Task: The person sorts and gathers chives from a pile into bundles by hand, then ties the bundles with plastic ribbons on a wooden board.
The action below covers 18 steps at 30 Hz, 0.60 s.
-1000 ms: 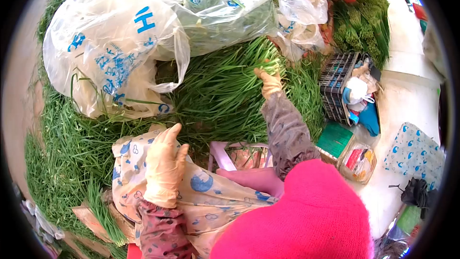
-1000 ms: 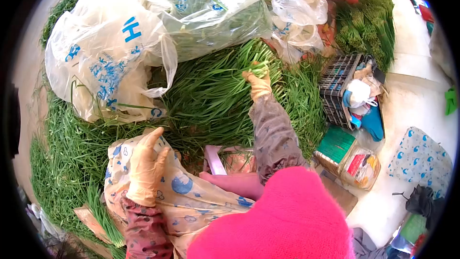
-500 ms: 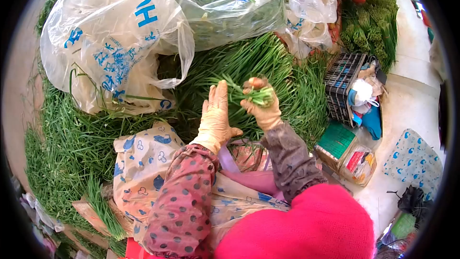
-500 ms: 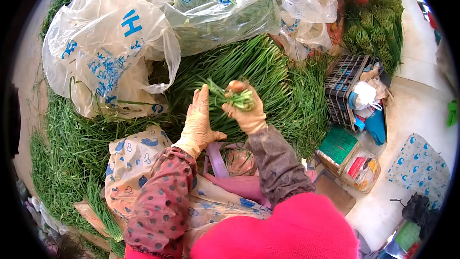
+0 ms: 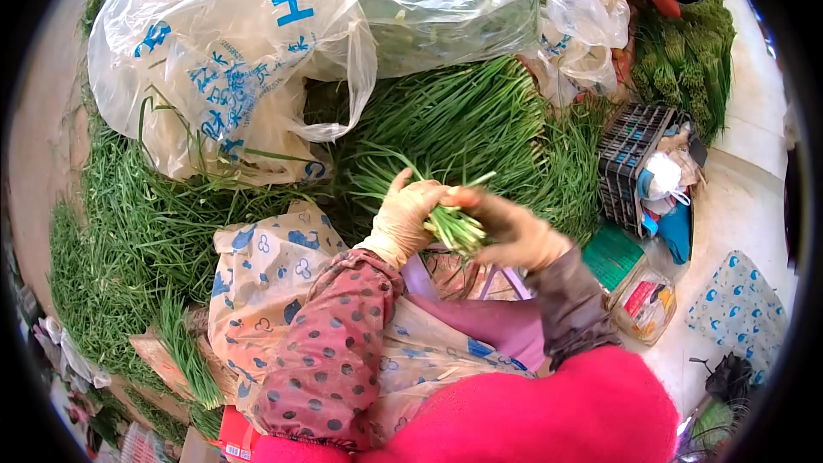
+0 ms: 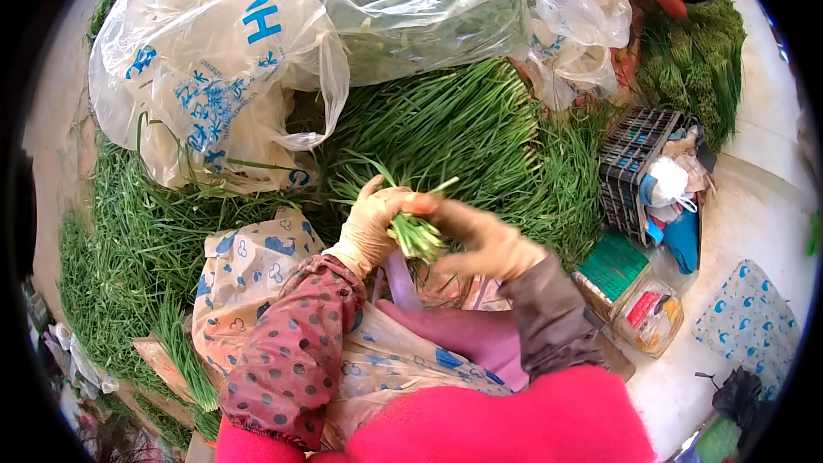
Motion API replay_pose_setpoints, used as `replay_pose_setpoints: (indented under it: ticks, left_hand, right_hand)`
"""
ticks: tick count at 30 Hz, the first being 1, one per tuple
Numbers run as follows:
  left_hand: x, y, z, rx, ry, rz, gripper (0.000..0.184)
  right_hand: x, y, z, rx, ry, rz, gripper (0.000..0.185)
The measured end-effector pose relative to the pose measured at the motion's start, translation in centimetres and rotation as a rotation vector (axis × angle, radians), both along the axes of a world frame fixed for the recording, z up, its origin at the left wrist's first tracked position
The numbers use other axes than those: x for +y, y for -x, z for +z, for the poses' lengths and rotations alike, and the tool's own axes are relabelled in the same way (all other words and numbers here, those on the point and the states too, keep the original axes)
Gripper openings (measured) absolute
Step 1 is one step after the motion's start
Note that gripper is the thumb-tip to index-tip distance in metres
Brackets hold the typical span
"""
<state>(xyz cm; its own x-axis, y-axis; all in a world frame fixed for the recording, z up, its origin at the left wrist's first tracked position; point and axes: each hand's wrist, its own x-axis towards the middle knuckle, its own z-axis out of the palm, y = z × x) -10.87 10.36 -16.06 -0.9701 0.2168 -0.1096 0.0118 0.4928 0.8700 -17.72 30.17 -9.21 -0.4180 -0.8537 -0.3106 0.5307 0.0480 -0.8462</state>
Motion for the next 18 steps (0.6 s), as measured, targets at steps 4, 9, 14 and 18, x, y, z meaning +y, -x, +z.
replay_pose_setpoints:
  ticks: [4, 9, 14, 18]
  left_hand:
    - [0.6, 0.0, 0.0, 0.047, 0.021, -0.099, 0.044]
    - [-0.3, -0.2, 0.2, 0.047, 0.077, -0.166, 0.044]
    - [0.0, -0.9, 0.0, 0.029, 0.111, -0.226, 0.038]
    - [-0.8, -0.6, 0.1, 0.206, -0.121, -0.008, 0.041]
  right_hand:
    - [2.4, 5.1, 0.4, -0.261, -0.282, -0.41, 0.033]
    - [-2.8, 7.4, -3.3, -0.029, -0.842, -0.014, 0.052]
    - [-9.9, 5.7, -6.0, 0.166, -0.95, 0.671, 0.047]
    - [-9.4, 5.8, -8.5, -0.234, -0.954, 0.0, 0.022]
